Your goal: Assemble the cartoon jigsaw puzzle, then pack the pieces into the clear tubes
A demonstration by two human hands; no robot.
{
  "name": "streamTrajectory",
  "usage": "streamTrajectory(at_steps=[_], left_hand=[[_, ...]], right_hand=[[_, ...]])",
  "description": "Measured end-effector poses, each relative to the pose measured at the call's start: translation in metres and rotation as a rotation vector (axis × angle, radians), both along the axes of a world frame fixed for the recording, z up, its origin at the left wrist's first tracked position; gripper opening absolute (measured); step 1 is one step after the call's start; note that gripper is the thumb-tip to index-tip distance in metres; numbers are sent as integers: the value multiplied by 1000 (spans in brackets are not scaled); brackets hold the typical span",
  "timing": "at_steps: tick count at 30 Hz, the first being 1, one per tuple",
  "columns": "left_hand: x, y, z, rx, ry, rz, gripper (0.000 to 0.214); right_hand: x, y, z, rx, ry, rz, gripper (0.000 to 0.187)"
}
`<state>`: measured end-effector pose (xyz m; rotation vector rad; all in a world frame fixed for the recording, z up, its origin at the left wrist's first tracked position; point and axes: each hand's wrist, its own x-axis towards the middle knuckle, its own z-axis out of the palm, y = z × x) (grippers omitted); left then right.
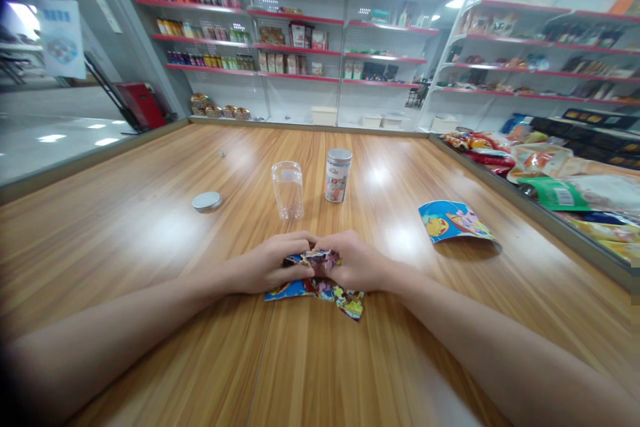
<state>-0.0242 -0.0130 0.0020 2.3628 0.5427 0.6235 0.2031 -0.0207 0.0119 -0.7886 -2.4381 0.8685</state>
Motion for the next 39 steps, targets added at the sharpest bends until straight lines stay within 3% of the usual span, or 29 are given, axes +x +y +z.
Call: streamTrajectory(at_steps=[5, 9, 12, 15, 17, 20, 22, 25, 30, 36, 39], left_hand=[[-1, 0, -3, -131, -171, 133, 24], [-1, -3, 0, -263, -324, 128, 17], [-1, -3, 3, -306, -402, 68, 11], [-3, -1, 3, -332, -401, 44, 22], [-4, 2, 0, -365, -397, 57, 31], [-5, 10, -9, -441, -500, 95, 44], [-5, 14, -14, -506, -604, 121, 50], [-4, 19, -19, -555, -668, 174, 46], [-3, 18, -14, -514, -570, 210, 33], [-2, 15, -10, -431, -445, 160, 25], [-2, 13, -10, -490, -418, 131, 26]], right_hand=[[-1, -4, -7, 77, 150, -155, 20], [-8, -13, -4, 173, 193, -228, 25], [-12, -20, -2, 213, 159, -216, 26], [-16, -27, 2, 287, 91, -142, 28], [-20, -29, 4, 328, -1, -86, 42], [-26, -30, 3, 361, -169, -2, 82], [-29, -29, 2, 381, -250, 63, 90], [-31, -28, 0, 397, -303, 92, 71], [-34, -30, -3, 438, -292, 18, 38], [-37, -22, -10, 491, -237, 31, 43], [-37, -20, -11, 524, -209, 34, 45]])
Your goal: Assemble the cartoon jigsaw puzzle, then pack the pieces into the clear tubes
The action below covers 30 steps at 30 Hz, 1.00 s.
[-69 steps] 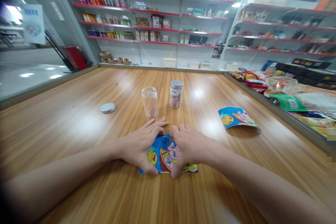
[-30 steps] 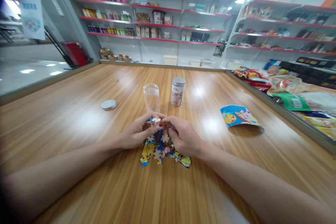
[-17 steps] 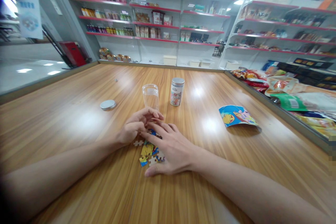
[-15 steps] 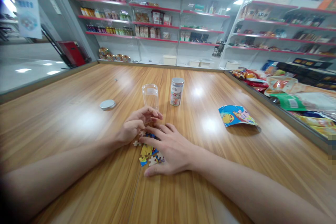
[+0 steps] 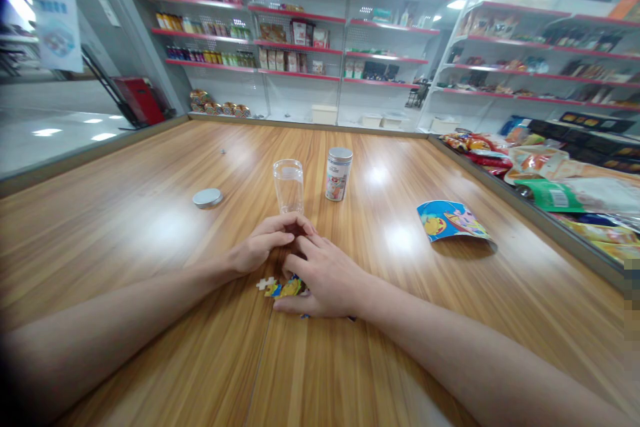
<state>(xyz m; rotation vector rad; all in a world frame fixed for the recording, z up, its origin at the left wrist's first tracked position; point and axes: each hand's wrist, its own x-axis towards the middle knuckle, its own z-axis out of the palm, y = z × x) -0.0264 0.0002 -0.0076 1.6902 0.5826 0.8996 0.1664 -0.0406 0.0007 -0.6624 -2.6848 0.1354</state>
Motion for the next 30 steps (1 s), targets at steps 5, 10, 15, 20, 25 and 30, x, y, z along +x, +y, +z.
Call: streamTrajectory(at_steps=[5, 10, 15, 20, 25, 30], left_hand=[[0, -1, 1, -73, -10, -13, 27], [0, 2, 0, 6, 0, 3, 27], [0, 3, -2, 19, 21, 7, 25], [2, -1, 3, -8, 69, 19, 19], [3, -4, 5, -48, 73, 19, 16], [3, -3, 5, -20, 77, 20, 16]], right_hand=[[0, 1, -1, 47, 30, 1, 49], [2, 3, -8, 72, 77, 22, 42], [5, 6, -12, 38, 232, -51, 37], [8, 8, -9, -67, 528, -204, 22], [6, 5, -5, -74, 650, -234, 6], [5, 4, 11, -180, 605, -142, 10]])
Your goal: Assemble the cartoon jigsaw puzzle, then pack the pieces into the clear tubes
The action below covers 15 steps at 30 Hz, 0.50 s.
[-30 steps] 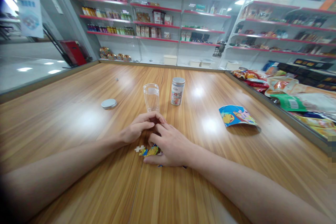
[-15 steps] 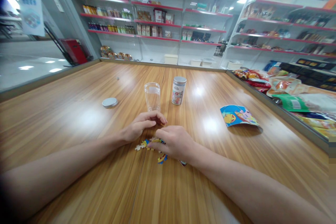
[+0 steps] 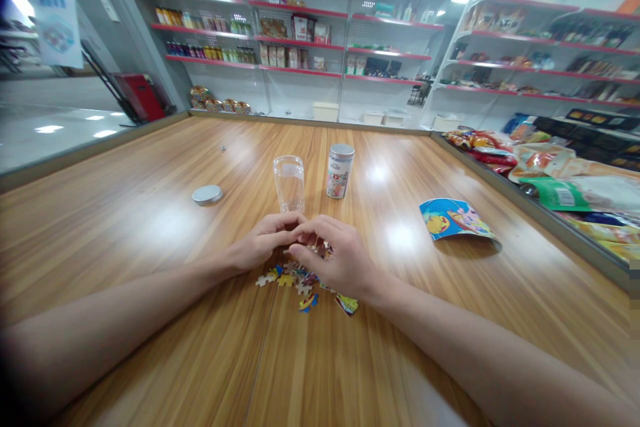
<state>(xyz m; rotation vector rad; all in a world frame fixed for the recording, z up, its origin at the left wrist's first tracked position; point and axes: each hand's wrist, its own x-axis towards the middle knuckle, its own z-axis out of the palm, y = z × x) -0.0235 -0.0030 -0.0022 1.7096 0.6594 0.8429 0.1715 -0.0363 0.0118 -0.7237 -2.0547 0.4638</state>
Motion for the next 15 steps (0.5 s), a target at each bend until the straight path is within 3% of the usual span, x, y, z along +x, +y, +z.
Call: streamTrajectory(at_steps=[4, 5, 7, 9, 11, 15], left_hand=[[-1, 0, 2, -43, 8, 12, 16], [-1, 0, 2, -41, -6, 30, 17], [-2, 1, 1, -17, -39, 80, 18], [-2, 2, 0, 4, -54, 136, 21], [-2, 4, -1, -8, -51, 167, 21], [-1, 4, -2, -8, -36, 190, 22]], right_hand=[[15, 0, 30, -38, -220, 139, 16], [21, -2, 35, -42, -323, 192, 27], [33, -5, 38, -48, -549, 306, 77], [39, -9, 30, -37, -684, 321, 107], [38, -9, 15, -4, -724, 262, 108], [24, -5, -6, 41, -696, 180, 74]])
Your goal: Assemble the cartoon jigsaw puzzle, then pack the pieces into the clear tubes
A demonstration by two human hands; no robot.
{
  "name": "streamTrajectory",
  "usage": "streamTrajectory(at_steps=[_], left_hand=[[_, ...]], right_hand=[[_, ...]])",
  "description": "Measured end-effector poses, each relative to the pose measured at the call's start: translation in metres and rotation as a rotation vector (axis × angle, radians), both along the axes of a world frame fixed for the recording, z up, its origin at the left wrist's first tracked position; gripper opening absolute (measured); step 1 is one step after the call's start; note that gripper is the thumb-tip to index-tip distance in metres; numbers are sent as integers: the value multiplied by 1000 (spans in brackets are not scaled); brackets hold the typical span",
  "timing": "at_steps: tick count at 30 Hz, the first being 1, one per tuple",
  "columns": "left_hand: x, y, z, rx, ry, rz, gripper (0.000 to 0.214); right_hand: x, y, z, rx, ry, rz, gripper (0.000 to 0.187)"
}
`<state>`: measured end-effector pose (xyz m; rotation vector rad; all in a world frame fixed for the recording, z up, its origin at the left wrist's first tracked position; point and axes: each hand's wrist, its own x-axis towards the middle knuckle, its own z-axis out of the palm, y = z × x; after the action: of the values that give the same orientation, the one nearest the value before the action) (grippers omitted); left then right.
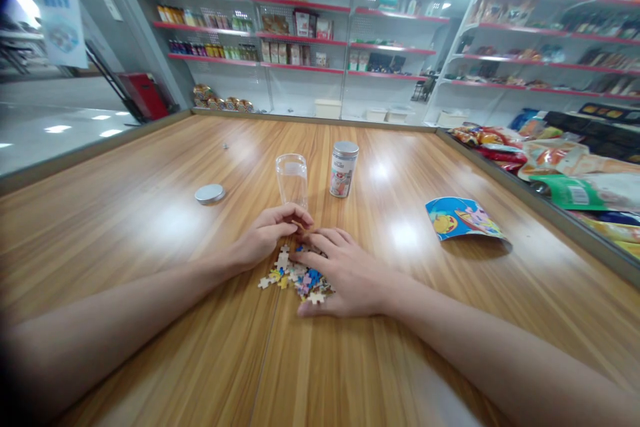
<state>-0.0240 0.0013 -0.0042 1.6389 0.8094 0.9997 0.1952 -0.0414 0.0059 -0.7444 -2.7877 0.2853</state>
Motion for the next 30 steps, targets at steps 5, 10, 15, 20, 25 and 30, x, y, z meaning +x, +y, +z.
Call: streamTrajectory(at_steps=[5, 10, 15, 20, 25, 30], left_hand=[[1, -1, 1, 51, 44, 15, 21], [1, 0, -1, 65, 58, -21, 22], [1, 1, -2, 71, 75, -38, 21], [1, 2, -1, 62, 73, -41, 20], [0, 2, -1, 78, 83, -52, 19], [0, 1, 0, 46, 67, -65, 19]], right_hand=[[-6, 0, -2, 33, 45, -34, 42], [-8, 0, -6, 40, 85, -70, 40], [-14, -1, -9, 120, 14, -147, 40], [-15, -1, -11, 159, 118, -89, 31], [-14, -1, -9, 33, 381, -111, 26], [-14, -1, 11, -60, 423, -95, 18]])
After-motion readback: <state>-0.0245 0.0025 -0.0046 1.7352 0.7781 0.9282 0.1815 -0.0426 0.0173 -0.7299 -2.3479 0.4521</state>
